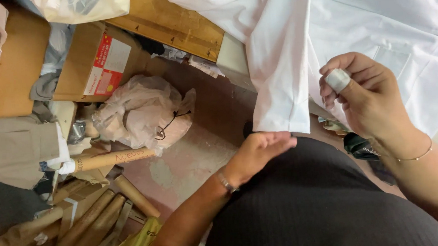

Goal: Hand-sewing buttons onto a white garment using a needle and thread.

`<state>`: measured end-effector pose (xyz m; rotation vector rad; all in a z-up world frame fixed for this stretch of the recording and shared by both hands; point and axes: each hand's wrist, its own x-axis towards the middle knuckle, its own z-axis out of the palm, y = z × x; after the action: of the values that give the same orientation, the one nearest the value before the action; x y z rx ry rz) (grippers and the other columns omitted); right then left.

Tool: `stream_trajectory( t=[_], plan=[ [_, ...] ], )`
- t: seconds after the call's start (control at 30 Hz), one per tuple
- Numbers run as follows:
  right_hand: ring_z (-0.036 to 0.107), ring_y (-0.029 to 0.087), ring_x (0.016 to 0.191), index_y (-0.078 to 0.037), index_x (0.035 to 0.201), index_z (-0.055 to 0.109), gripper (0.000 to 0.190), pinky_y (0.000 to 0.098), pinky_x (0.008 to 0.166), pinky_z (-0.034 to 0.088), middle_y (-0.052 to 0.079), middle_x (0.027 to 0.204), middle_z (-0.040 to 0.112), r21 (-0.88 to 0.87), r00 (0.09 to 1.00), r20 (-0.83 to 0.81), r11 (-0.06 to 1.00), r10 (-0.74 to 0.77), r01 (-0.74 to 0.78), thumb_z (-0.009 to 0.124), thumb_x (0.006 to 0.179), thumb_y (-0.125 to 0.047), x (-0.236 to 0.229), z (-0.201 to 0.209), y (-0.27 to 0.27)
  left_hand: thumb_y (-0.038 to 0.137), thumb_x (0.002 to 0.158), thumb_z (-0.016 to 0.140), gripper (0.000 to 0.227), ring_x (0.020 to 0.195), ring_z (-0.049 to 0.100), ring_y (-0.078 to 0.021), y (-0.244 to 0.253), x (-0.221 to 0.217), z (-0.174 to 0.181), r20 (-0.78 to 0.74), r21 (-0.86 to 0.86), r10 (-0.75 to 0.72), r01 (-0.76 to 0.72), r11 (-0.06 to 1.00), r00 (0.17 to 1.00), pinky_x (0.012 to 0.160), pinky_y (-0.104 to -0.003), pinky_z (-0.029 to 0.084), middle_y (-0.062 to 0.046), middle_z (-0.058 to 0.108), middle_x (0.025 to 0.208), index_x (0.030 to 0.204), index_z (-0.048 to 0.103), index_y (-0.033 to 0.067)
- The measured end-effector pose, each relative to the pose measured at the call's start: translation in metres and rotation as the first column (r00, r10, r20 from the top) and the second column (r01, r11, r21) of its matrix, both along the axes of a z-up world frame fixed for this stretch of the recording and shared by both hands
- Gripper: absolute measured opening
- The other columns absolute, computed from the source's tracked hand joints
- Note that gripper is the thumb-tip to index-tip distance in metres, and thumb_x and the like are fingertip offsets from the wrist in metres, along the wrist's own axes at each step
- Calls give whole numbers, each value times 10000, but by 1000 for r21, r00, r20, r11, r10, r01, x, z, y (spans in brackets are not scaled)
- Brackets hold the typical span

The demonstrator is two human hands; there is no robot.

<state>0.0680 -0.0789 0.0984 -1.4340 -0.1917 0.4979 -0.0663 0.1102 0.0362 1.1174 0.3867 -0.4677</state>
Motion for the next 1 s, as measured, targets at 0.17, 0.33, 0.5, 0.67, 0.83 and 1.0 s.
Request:
stream_trajectory(
  t=[0.17,0.33,0.5,0.67,0.83,1.0],
  plan=[
    [621,106,695,-45,1130,630,93,176,680,534,54,788,649,67,1000,-16,998,-1,2,557,1114,-100,-2,-15,2,164,1049,650,177,1108,770,-277,27,-6,148,807,202,-183,30,979,562,1055,-383,658,-110,737,1176,1160,662,27],
    [636,122,701,-57,1137,622,79,200,709,558,74,818,659,107,1000,-21,994,-11,13,569,1111,-110,-7,-12,2,159,1063,649,157,1108,767,-263,23,-1,149,812,132,-108,0,991,574,1058,-373,660,-101,735,1177,1164,657,40],
    [652,123,730,-61,1134,620,87,197,709,568,79,840,674,73,1000,-7,997,15,-14,570,1108,-127,-11,-13,-1,154,1080,648,132,1108,763,-245,17,1,151,797,24,-12,-11,1000,604,1063,-359,663,-90,732,1179,1169,650,56],
    [653,109,700,-87,1130,602,101,160,618,527,65,837,670,53,1000,9,999,8,-8,583,1102,-182,-11,-17,0,146,1104,647,100,1108,757,-220,12,2,152,769,-99,109,-52,994,629,1068,-340,667,-75,727,1182,1176,641,77],
    [663,144,762,-60,1068,623,65,234,728,604,113,1122,571,-69,982,189,998,23,-10,579,1070,-107,-16,-16,2,153,1039,686,159,1010,757,-238,1,42,106,559,-254,305,-191,948,771,894,-347,679,-139,732,1075,1114,668,13],
    [513,92,729,-90,1025,653,111,203,599,419,39,994,556,-294,971,237,955,24,49,589,1070,-11,-17,-20,7,119,933,716,220,852,752,-275,-9,65,46,59,-302,447,-410,860,893,700,-373,670,-207,728,900,1007,695,-87]
  ],
)
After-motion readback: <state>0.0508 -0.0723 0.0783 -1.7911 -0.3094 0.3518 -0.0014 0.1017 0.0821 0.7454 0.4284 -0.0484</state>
